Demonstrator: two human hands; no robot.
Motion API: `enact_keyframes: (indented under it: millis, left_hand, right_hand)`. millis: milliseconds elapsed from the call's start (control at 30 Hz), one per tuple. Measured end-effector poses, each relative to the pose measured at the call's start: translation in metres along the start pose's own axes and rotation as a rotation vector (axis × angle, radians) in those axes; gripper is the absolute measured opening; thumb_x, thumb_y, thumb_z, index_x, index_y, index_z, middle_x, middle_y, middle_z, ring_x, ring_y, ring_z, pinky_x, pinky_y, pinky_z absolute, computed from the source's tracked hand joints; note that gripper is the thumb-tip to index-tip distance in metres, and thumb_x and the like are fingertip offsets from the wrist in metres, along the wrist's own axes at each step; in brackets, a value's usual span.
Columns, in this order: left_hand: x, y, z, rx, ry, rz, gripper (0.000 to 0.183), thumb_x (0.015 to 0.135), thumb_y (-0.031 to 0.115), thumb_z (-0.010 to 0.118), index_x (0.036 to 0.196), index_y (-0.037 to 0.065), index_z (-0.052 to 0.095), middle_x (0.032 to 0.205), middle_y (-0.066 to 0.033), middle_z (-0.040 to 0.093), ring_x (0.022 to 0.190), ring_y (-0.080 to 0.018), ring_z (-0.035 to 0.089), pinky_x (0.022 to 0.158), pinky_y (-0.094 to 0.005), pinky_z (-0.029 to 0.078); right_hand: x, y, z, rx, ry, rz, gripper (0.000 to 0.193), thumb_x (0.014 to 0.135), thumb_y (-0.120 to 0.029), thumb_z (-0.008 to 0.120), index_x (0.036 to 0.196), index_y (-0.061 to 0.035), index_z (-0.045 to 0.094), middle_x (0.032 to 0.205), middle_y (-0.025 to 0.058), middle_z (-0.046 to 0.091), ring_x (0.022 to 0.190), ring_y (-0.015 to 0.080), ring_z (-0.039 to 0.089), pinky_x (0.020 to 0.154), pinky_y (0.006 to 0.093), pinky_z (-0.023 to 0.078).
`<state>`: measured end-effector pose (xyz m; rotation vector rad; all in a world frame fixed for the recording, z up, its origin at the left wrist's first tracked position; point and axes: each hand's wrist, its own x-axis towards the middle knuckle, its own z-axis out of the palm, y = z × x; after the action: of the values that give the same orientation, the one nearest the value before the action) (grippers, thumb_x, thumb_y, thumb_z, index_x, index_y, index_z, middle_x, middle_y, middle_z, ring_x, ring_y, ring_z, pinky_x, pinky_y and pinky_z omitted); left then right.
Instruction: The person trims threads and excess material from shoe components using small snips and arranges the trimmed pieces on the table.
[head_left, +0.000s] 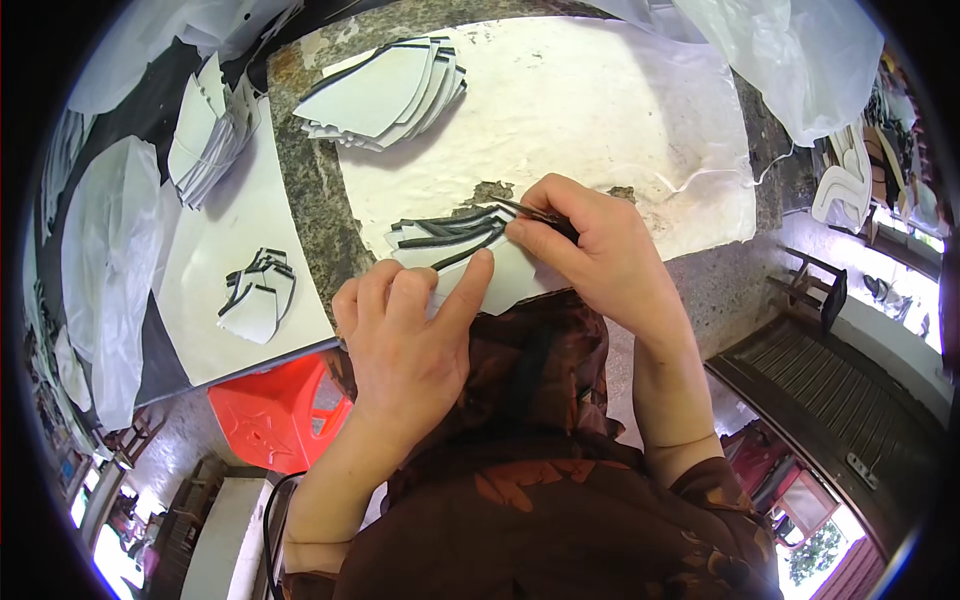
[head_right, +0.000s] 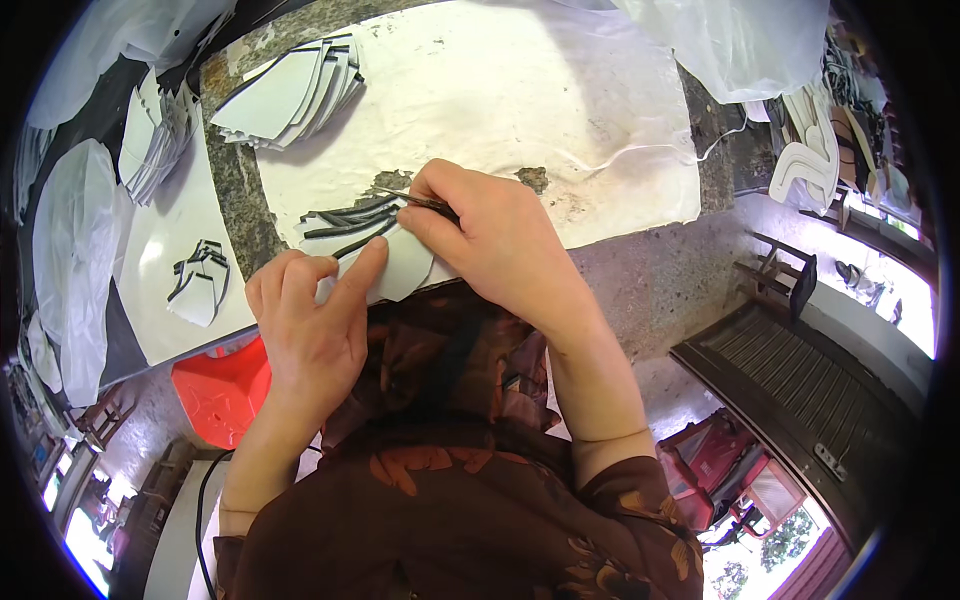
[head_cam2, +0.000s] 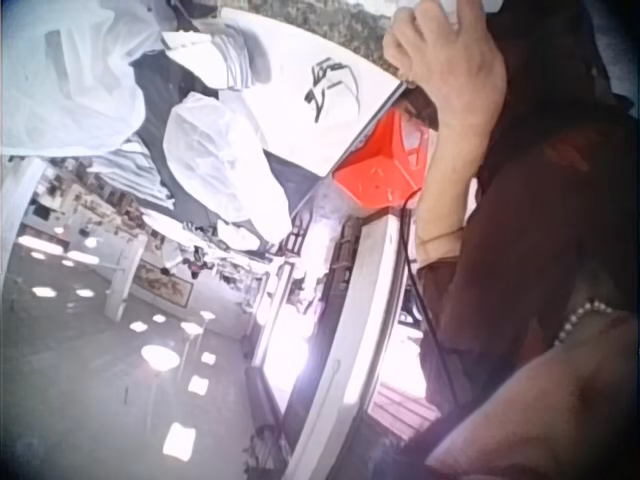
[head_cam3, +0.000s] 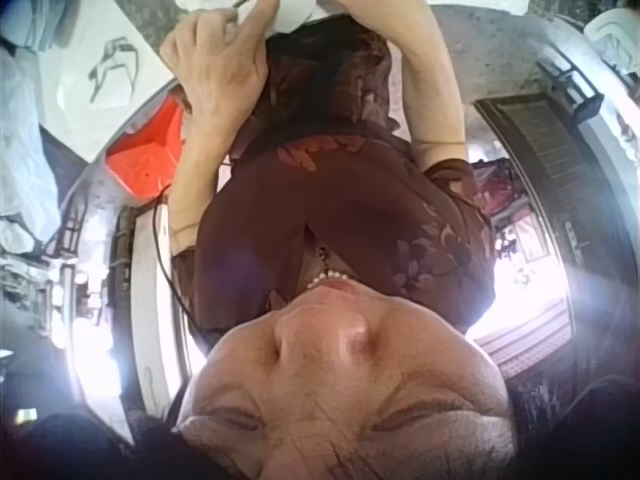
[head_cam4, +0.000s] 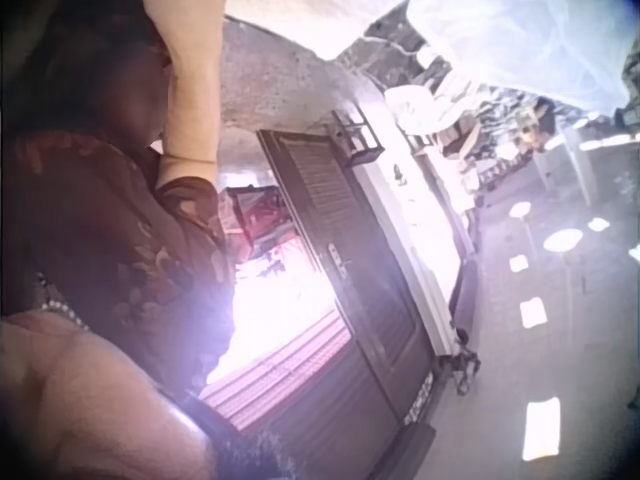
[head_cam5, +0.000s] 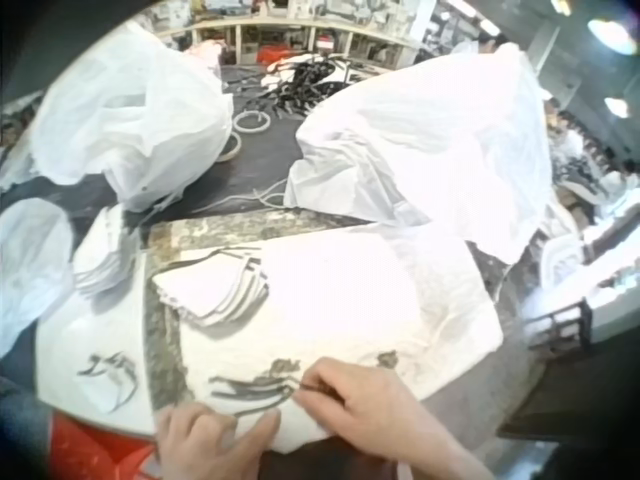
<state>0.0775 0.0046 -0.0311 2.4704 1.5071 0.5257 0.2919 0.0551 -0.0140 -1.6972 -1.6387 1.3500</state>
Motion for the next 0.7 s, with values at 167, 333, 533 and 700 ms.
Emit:
enact_keyframes:
  millis: [167, 333, 533, 700]
  left_hand:
    - [0.003, 0.004, -0.005, 0.006, -0.028, -0.025, 0.05, 0.08, 0.005, 0.074, 0.126, 0.024, 0.076, 0.101, -0.002, 0.052, 0.104, -0.0256, 0.054, 0.093, -0.0406, 0.039]
    - [0.008, 0.007, -0.01, 0.01, -0.067, -0.031, 0.052, 0.081, 0.005, 0.072, 0.129, 0.026, 0.074, 0.099, -0.0023, 0.051, 0.103, -0.0258, 0.052, 0.092, -0.0413, 0.038]
    - [0.015, 0.009, -0.017, 0.025, -0.157, -0.022, 0.053, 0.084, 0.004, 0.07, 0.132, 0.026, 0.072, 0.095, -0.0032, 0.048, 0.098, -0.0263, 0.051, 0.09, -0.0418, 0.038]
    - [0.013, 0.008, -0.015, -0.003, -0.151, -0.045, 0.052, 0.085, 0.004, 0.07, 0.132, 0.026, 0.072, 0.094, -0.0038, 0.048, 0.095, -0.0253, 0.051, 0.088, -0.0406, 0.038]
  right_hand:
    - [0.006, 0.005, 0.001, -0.082, 0.052, -0.141, 0.019, 0.096, -0.018, 0.071, 0.094, -0.0004, 0.064, 0.068, 0.0045, 0.061, 0.062, 0.0112, 0.054, 0.059, 0.0299, 0.045]
    - [0.006, 0.006, -0.001, -0.069, 0.033, -0.085, 0.02, 0.096, -0.02, 0.071, 0.094, -0.0003, 0.064, 0.068, 0.005, 0.06, 0.061, 0.0114, 0.054, 0.059, 0.03, 0.045]
    - [0.009, 0.007, -0.003, -0.054, 0.02, -0.062, 0.021, 0.096, -0.02, 0.07, 0.094, -0.0004, 0.064, 0.068, 0.0049, 0.06, 0.062, 0.0112, 0.054, 0.059, 0.0296, 0.045]
    - [0.01, 0.007, -0.002, -0.053, 0.021, -0.062, 0.021, 0.096, -0.021, 0.07, 0.094, -0.0007, 0.063, 0.068, 0.0055, 0.061, 0.062, 0.0122, 0.056, 0.06, 0.0304, 0.046]
